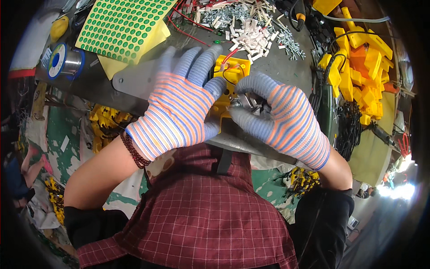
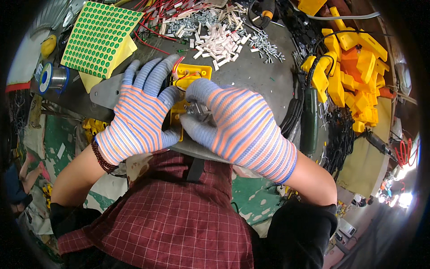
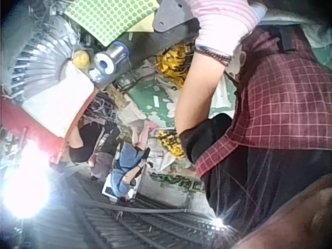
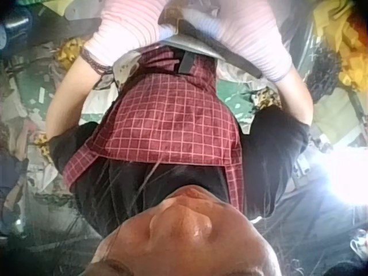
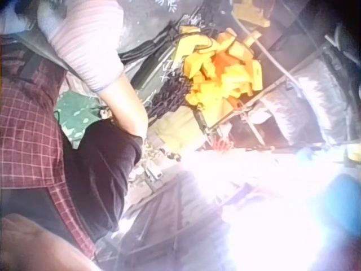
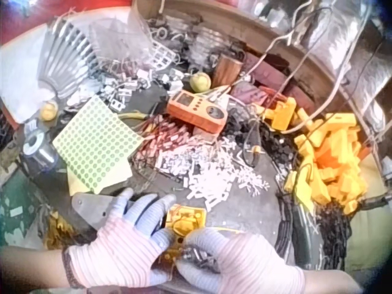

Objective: Assembling and soldering components into a yellow plastic housing for a small electronic device.

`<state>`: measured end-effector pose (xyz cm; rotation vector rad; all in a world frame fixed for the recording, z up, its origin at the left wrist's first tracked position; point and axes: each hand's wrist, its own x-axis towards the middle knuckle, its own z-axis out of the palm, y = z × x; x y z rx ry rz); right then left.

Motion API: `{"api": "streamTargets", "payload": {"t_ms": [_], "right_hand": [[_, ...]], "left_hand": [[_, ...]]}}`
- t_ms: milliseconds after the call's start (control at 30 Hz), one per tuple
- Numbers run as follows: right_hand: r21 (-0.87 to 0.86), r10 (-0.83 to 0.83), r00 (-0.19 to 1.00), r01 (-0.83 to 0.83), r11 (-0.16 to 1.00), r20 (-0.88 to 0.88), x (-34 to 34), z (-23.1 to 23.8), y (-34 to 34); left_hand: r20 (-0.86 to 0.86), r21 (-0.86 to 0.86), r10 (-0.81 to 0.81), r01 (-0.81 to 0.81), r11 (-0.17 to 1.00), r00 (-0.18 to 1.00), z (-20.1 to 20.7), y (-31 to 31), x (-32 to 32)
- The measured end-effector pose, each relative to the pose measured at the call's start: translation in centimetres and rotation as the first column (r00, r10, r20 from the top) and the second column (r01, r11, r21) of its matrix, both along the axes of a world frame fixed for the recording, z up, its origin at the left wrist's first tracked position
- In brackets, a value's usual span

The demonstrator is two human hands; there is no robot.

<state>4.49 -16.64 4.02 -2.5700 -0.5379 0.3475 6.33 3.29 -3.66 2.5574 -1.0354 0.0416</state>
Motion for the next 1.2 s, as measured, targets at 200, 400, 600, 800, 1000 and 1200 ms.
{"api": "streamTargets", "payload": {"t_ms": [200,400,600,800,1000,1200], "right_hand": [[0.143,0.058,0.994,-0.045,0.989,-0.088,-0.2,0.0,-1.3],[0.001,0.380,0.925,-0.380,0.925,-0.030,1.2,0.5,-2.6],[0.099,0.448,0.892,-0.441,0.892,-0.061,1.6,0.0,-4.0],[0.065,0.479,0.875,-0.476,0.877,-0.073,1.7,-0.9,-4.2],[0.146,0.447,0.894,-0.446,0.883,0.029,1.1,-2.9,-4.5],[0.196,0.375,0.912,-0.404,0.894,0.168,-0.2,-4.2,-5.2]], "left_hand": [[0.085,-0.065,-0.064,0.069,0.995,0.994,-0.7,0.4,0.4],[0.074,-0.019,-0.252,0.253,0.967,0.965,-0.6,0.0,2.1],[0.106,-0.037,-0.389,0.394,0.918,0.915,-0.7,-1.0,4.1],[0.103,-0.051,-0.434,0.440,0.897,0.895,-0.6,-1.4,4.6],[0.022,0.032,-0.542,0.542,0.840,0.840,0.3,-1.1,5.8],[0.130,0.026,-0.383,0.383,0.923,0.915,1.4,-1.5,3.3]]}}
